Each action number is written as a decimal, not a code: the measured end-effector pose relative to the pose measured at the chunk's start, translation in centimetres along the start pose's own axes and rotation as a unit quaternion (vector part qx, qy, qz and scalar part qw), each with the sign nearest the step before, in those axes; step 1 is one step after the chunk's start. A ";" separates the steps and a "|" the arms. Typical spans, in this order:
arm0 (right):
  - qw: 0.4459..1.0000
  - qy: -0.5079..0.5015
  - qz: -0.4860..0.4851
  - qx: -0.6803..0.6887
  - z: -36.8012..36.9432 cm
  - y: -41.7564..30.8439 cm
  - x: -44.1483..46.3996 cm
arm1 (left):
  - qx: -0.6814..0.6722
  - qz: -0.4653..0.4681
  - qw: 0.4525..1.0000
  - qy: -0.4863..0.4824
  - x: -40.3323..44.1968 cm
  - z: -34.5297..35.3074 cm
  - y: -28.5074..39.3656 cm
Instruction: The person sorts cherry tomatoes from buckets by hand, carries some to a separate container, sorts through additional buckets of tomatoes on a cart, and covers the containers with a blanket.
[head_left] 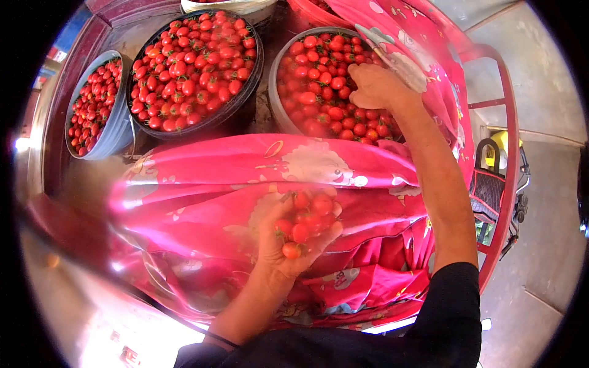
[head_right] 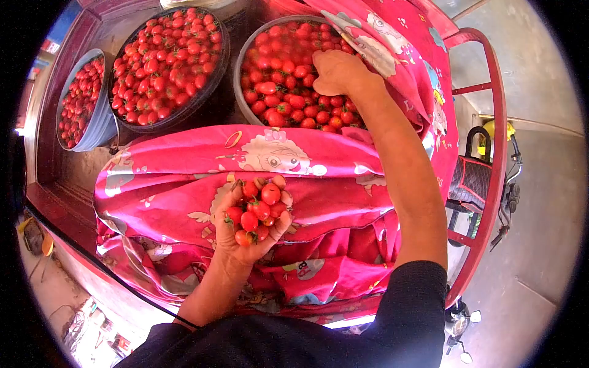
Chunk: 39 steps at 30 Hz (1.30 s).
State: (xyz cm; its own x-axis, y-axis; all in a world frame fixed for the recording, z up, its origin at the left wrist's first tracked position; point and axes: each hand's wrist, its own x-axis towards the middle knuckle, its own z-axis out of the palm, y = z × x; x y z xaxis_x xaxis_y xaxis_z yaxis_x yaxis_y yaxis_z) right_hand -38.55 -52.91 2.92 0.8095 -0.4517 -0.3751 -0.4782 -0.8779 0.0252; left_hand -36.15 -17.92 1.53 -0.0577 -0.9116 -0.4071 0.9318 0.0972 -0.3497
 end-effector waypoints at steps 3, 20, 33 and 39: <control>1.000 -0.010 0.011 0.003 0.0 0.1 0.1 | -0.001 0.012 1.000 -0.002 -0.2 0.5 -0.1; 0.991 -0.100 0.070 0.053 -0.9 -1.3 0.2 | -0.015 -0.008 1.000 -0.009 0.0 -0.5 0.1; 0.988 -0.055 0.067 0.126 0.8 0.1 0.3 | -0.004 -0.012 1.000 0.001 0.2 -0.4 0.0; 0.980 -0.110 0.057 0.157 0.2 0.5 0.6 | -0.005 0.005 1.000 -0.020 0.3 -0.5 0.0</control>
State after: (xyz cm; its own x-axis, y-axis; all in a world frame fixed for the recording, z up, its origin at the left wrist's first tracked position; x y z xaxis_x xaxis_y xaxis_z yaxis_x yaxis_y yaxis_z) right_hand -38.37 -53.60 2.50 0.6691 -0.4678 -0.5775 -0.6699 -0.7160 -0.1962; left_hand -36.37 -18.00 0.98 -0.0332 -0.9260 -0.3761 0.9286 0.1106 -0.3542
